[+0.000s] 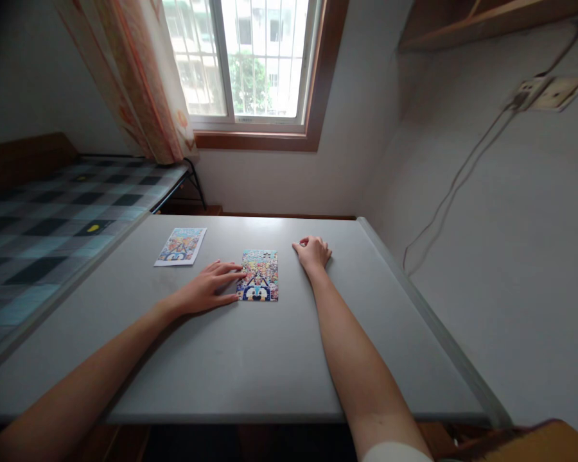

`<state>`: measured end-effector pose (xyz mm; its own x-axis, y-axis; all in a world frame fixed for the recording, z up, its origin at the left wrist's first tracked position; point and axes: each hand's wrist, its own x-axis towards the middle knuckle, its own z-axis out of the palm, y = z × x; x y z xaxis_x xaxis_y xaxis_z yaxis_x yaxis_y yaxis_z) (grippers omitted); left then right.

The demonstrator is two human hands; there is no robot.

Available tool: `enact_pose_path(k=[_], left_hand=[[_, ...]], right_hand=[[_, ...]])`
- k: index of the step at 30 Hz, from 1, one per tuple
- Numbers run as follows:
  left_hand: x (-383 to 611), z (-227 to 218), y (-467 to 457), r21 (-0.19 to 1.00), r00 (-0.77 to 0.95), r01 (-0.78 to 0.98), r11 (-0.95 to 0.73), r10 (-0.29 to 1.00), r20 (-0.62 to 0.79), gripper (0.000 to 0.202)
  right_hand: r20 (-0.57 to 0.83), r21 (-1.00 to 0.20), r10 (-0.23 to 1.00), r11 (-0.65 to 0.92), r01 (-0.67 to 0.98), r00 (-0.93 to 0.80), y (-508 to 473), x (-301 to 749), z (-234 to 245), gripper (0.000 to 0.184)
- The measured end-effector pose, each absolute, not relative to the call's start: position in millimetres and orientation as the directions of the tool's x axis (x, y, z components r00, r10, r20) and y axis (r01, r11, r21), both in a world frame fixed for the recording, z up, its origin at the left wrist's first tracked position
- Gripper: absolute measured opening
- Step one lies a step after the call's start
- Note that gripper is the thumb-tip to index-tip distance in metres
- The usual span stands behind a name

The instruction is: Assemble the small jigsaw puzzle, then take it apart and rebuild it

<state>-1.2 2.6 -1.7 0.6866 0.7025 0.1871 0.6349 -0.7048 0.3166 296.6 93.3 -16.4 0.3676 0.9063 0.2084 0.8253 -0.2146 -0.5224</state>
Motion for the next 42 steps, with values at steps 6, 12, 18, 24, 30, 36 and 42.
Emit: enact_pose_path(k=[6, 12, 18, 24, 30, 36, 42], left_hand=[[-1.2, -1.8, 2.7, 0.316, 0.685, 0.634, -0.706, 0.702, 0.194, 0.052], [-0.9, -0.3, 2.0, 0.326, 0.688, 0.628, -0.707, 0.7, 0.192, 0.052], [-0.8, 0.6, 1.3, 0.33, 0.684, 0.636, -0.698, 0.708, 0.178, 0.052], [-1.0, 0.6, 1.8, 0.33, 0.685, 0.633, -0.7, 0.705, 0.183, 0.052], [-1.9, -0.1, 1.9, 0.337, 0.681, 0.639, -0.691, 0.712, 0.169, 0.052], [-1.4, 0.2, 1.7, 0.334, 0.682, 0.641, -0.691, 0.712, 0.166, 0.052], [-1.2, 0.3, 1.3, 0.332, 0.681, 0.639, -0.694, 0.711, 0.176, 0.052]], right_hand=[[0.278, -0.562, 0.913, -0.096, 0.822, 0.297, 95.5, 296.4, -21.0, 0.02], [0.36, -0.796, 0.912, 0.189, 0.576, 0.198, 102.2, 294.0, -24.1, 0.02], [0.295, -0.952, 0.924, 0.262, 0.16, 0.242, 108.3, 297.4, -23.6, 0.039], [0.236, -0.972, 0.923, 0.224, 0.074, 0.304, 107.7, 297.6, -23.0, 0.04], [0.215, -0.976, 0.927, 0.209, 0.053, 0.306, 107.9, 296.2, -23.5, 0.037], [0.23, -0.973, 0.925, 0.211, 0.094, 0.303, 107.5, 297.5, -23.5, 0.036], [0.274, -0.96, 0.917, 0.243, 0.141, 0.29, 108.9, 298.3, -26.6, 0.034]])
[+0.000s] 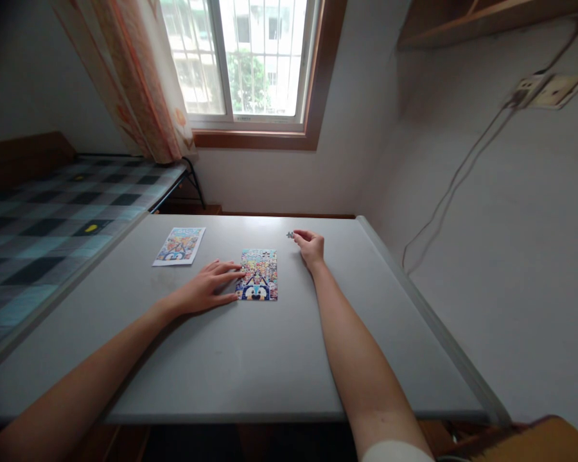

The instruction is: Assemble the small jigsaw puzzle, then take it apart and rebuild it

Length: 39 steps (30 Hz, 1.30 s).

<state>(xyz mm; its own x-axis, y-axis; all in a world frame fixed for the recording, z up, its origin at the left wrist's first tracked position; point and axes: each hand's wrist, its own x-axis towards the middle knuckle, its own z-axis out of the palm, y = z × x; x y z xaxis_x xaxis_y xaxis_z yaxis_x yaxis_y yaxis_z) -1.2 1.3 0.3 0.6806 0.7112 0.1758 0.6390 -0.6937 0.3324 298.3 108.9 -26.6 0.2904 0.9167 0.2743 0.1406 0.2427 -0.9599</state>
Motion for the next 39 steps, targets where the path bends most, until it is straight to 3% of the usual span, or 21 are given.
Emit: enact_pose_path(k=[8, 17, 26, 33, 39], left_hand=[[-1.1, 0.2, 1.6, 0.337, 0.681, 0.636, -0.694, 0.71, 0.178, 0.052], [-1.0, 0.1, 1.9, 0.338, 0.682, 0.631, -0.698, 0.707, 0.186, 0.052], [-1.3, -0.6, 2.4, 0.33, 0.683, 0.631, -0.703, 0.704, 0.193, 0.052], [-1.5, -1.0, 2.4, 0.327, 0.684, 0.635, -0.7, 0.706, 0.184, 0.052], [-1.8, -0.5, 2.1, 0.333, 0.685, 0.635, -0.697, 0.708, 0.174, 0.052]], right_hand=[[0.312, -0.928, 0.914, 0.235, 0.288, 0.258, 106.3, 295.4, -26.3, 0.03], [0.345, -0.922, 0.924, 0.3, 0.246, 0.164, 100.7, 277.9, -21.7, 0.026], [0.261, -0.962, 0.949, 0.242, 0.125, 0.178, 99.3, 276.9, -19.4, 0.026], [0.302, -0.944, 0.938, 0.27, 0.19, 0.17, 99.3, 277.5, -18.5, 0.029], [0.322, -0.897, 0.946, 0.321, 0.305, -0.048, 93.9, 269.6, -14.0, 0.026]])
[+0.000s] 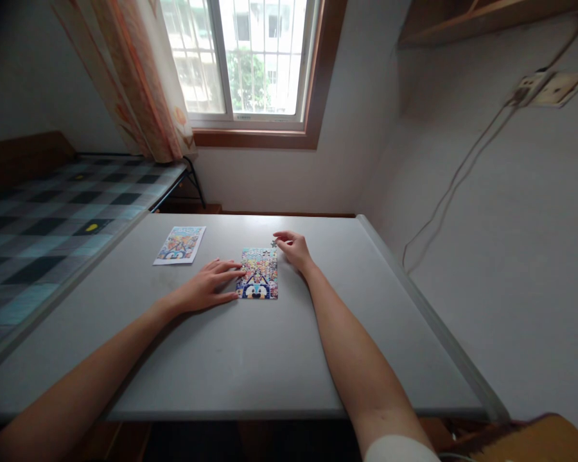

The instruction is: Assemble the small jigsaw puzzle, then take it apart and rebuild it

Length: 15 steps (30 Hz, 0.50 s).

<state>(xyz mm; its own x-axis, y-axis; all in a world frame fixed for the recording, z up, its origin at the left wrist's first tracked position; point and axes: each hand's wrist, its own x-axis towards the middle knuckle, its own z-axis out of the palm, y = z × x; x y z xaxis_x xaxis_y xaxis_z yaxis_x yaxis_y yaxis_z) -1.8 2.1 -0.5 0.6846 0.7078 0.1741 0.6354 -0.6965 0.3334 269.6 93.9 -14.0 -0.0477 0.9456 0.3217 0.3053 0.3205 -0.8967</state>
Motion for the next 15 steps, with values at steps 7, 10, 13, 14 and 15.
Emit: enact_pose_path(k=[7, 10, 13, 14, 15], left_hand=[[-1.1, -0.1, 1.9, 0.329, 0.686, 0.633, -0.701, 0.704, 0.183, 0.052], [-1.1, -0.6, 2.2, 0.326, 0.689, 0.629, -0.706, 0.7, 0.187, 0.052], [-1.4, -1.1, 2.4, 0.325, 0.69, 0.627, -0.708, 0.699, 0.188, 0.052], [-1.5, -1.3, 2.4, 0.325, 0.69, 0.628, -0.707, 0.699, 0.187, 0.052], [-1.6, -1.5, 2.5, 0.324, 0.689, 0.63, -0.705, 0.701, 0.186, 0.052]], right_hand=[[0.267, -0.821, 0.932, 0.353, 0.449, -0.245, 86.0, 259.3, -8.7, 0.021], [0.268, -0.807, 0.921, 0.374, 0.456, -0.281, 86.3, 259.1, -9.4, 0.022], [0.289, -0.789, 0.911, 0.401, 0.466, -0.294, 87.7, 258.8, -11.2, 0.021], [0.303, -0.78, 0.905, 0.415, 0.468, -0.297, 88.2, 258.6, -11.9, 0.021], [0.32, -0.77, 0.898, 0.432, 0.469, -0.302, 88.8, 258.4, -12.7, 0.02]])
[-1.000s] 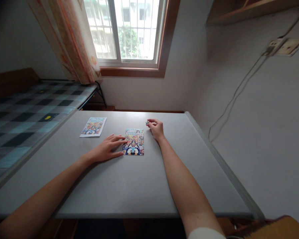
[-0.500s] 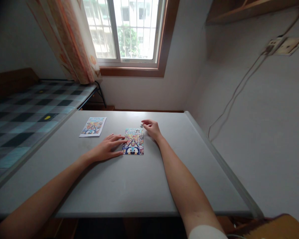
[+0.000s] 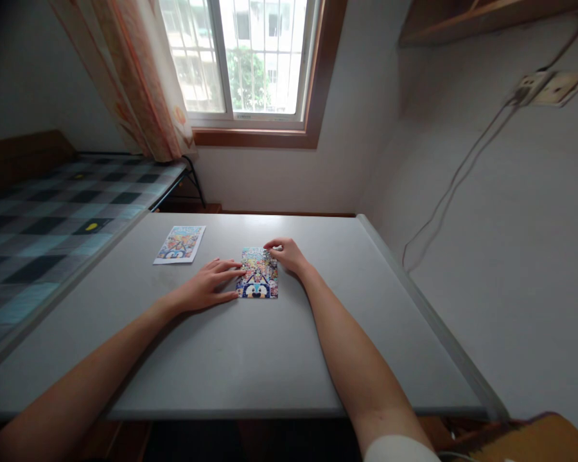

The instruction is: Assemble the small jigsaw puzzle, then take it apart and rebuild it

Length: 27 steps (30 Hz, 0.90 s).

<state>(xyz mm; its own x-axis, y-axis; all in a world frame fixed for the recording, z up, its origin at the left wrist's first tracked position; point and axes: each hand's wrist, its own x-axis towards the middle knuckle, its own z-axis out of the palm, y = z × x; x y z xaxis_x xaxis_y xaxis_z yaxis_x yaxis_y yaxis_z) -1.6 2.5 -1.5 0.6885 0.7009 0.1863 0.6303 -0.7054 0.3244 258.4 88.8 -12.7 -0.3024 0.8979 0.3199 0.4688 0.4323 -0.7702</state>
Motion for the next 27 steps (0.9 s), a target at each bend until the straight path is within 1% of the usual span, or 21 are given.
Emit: enact_pose_path(k=[6, 15, 21, 27], left_hand=[[-1.4, -2.1, 2.5, 0.32, 0.684, 0.635, -0.703, 0.704, 0.19, 0.052], [-1.3, 0.3, 1.8, 0.326, 0.69, 0.625, -0.709, 0.697, 0.194, 0.051], [-1.3, -0.7, 2.0, 0.327, 0.687, 0.628, -0.706, 0.7, 0.193, 0.052], [-1.1, 0.3, 1.2, 0.331, 0.685, 0.633, -0.7, 0.705, 0.184, 0.051]], right_hand=[[0.378, -0.72, 0.854, 0.514, 0.466, -0.358, 92.1, 257.7, -17.9, 0.018], [0.369, -0.609, 0.872, 0.489, 0.625, -0.323, 94.4, 256.9, -24.2, 0.014], [0.386, -0.626, 0.866, 0.498, 0.599, -0.317, 96.2, 258.2, -26.3, 0.014], [0.404, -0.65, 0.874, 0.481, 0.588, -0.269, 96.4, 261.2, -25.4, 0.011]])
